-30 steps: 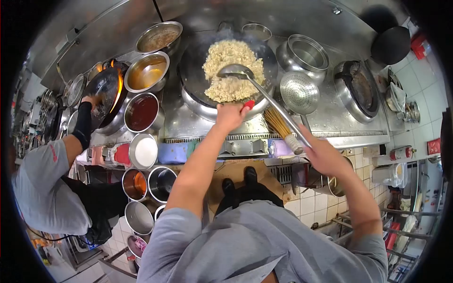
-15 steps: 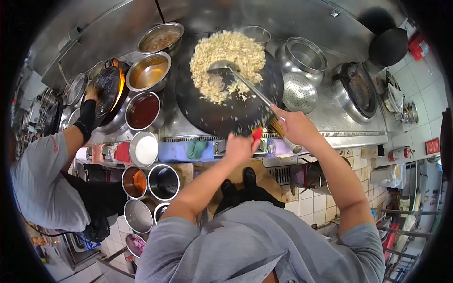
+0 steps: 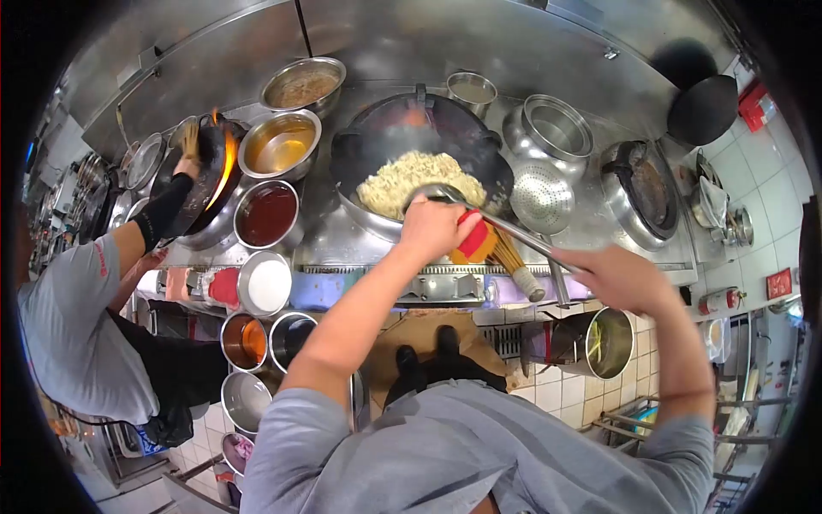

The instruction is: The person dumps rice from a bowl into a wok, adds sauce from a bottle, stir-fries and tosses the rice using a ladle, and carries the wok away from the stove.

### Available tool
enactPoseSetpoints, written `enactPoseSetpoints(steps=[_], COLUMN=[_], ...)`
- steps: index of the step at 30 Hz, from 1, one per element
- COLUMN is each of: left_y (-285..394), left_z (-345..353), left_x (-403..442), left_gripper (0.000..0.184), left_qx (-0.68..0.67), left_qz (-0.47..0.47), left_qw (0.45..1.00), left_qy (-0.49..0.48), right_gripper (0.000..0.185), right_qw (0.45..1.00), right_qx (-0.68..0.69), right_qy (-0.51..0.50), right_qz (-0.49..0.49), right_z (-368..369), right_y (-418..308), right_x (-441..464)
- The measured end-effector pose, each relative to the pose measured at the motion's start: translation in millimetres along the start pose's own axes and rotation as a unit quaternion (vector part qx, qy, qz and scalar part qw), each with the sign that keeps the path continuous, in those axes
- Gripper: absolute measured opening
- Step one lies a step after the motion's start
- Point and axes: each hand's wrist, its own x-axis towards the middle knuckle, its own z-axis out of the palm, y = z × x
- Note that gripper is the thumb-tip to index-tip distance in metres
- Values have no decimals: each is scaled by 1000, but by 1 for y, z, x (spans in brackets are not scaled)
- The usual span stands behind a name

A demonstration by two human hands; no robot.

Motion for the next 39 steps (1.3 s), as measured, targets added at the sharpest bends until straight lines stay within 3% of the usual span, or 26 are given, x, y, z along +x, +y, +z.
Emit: enactPoseSetpoints(steps=[2, 4, 6, 7, 8, 9, 10, 11, 12, 14, 15, 16, 17, 19, 20, 21, 24, 26, 28, 29, 31, 32, 33, 35, 36, 39], left_y=[-10, -10, 11, 9, 2, 2, -2, -27, -41, -54, -55, -53, -53, -49, -46, -46, -48, -52, -57, -59, -62, -61, -62, -63, -59, -65], left_z=[61, 104, 81, 74, 69, 47, 34, 43, 48, 58, 66, 72, 78, 83, 85, 84, 76, 74, 79, 79, 76, 77, 78, 77, 77, 73], left_x=[-33, -64, -85, -83, -71, -52, -40, -29, -25, -25, -28, -29, -28, -24, -23, -22, -24, -25, -30, -30, -28, -32, -34, -31, -36, -25], left_gripper=[42, 41, 40, 40, 40, 42, 44, 43, 42, 40, 40, 40, 41, 41, 41, 41, 41, 41, 42, 42, 44, 44, 43, 43, 42, 41], left_qx=[-9, 49, 21, 41, 49, 48, 42, 31, 48, 59, 61, 74, 88, 87, 83, 83, 57, 20, 10, 15, 18, 17, 23, 31, 41, 49], left_qz=[-51, -86, -64, 114, 110, 44, -25, -26, -36, -61, -62, -94, -125, -158, -193, -193, -204, -193, -195, -176, -147, -149, -139, -131, -123, -114], left_qw=[999, 995, 990, 980, 979, 997, 997, 999, 998, 995, 994, 992, 988, 982, 975, 975, 971, 977, 978, 981, 986, 985, 986, 987, 987, 990], left_qy=[8, -32, -126, 157, 163, 51, -64, -6, -22, -61, -62, -47, -30, -52, -72, -76, -112, -84, -75, -82, -75, -80, -88, -88, -93, -68], right_gripper=[47, 45, 44, 43, 43, 42, 42, 41, 41, 36, 36, 28, 20, 7, 16, 23, 33, 35, 34, 34, 34, 34, 31, 33, 33, 33], right_qw=[984, 988, 981, 972, 971, 944, 856, 701, 702, 500, 499, 668, 775, 693, 486, 466, 559, 563, 523, 522, 525, 558, 624, 663, 663, 574], right_qx=[9, 20, 39, 64, 60, 297, 514, 711, 710, 858, 859, 694, 467, 536, 691, 726, 699, 651, 666, 670, 616, 582, 497, 564, 567, 614], right_qy=[142, 147, 184, 222, 224, 142, 44, -50, -53, 37, 35, 215, 377, 463, 437, 423, 387, 464, 396, 388, 502, 518, 516, 397, 400, 400], right_qz=[-108, -38, -40, -41, -51, -14, 29, -24, -31, -112, -113, -162, -197, -136, -307, -278, -221, -210, -355, -358, -303, -285, -312, -292, -280, -364], right_z=[62, 70, 81, 82, 79, 79, 81, 80, 70, 42, 37, 27, 15, 1, -12, -38, -129, -178, -209, -194, -143, -106, -81, -106, -110, -130], right_y=[28, 4, 1, -1, -3, -3, -2, 6, -5, -24, -21, -14, -8, 0, -6, -10, -22, -33, 7, 2, -5, -20, -10, -43, -50, -72], right_x=[76, 107, 106, 106, 108, 104, 97, 92, 87, 77, 83, 99, 118, 178, 221, 244, 291, 277, 269, 267, 255, 298, 332, 321, 306, 276])
